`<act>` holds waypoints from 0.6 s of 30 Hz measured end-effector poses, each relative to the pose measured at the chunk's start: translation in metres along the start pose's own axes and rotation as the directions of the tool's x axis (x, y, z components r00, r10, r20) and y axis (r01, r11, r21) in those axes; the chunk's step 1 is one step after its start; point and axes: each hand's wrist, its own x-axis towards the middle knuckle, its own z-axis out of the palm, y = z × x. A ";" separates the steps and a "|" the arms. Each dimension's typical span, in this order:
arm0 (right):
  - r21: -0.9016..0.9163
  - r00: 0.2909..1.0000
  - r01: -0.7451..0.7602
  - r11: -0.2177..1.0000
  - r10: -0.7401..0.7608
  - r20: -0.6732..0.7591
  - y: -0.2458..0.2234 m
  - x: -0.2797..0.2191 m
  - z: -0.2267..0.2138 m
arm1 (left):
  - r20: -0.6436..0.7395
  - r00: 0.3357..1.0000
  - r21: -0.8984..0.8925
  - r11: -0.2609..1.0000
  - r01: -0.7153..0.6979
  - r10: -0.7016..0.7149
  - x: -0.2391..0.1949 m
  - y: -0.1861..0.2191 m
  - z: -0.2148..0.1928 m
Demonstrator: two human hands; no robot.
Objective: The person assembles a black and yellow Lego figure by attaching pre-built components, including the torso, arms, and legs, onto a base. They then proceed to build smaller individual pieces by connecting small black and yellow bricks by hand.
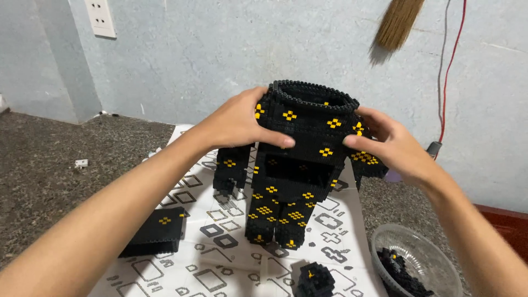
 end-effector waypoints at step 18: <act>0.146 0.997 0.083 0.986 -0.083 -0.009 0.163 -0.147 0.106 | 0.304 0.750 0.645 0.706 0.293 -0.588 -0.144 -0.109 -0.005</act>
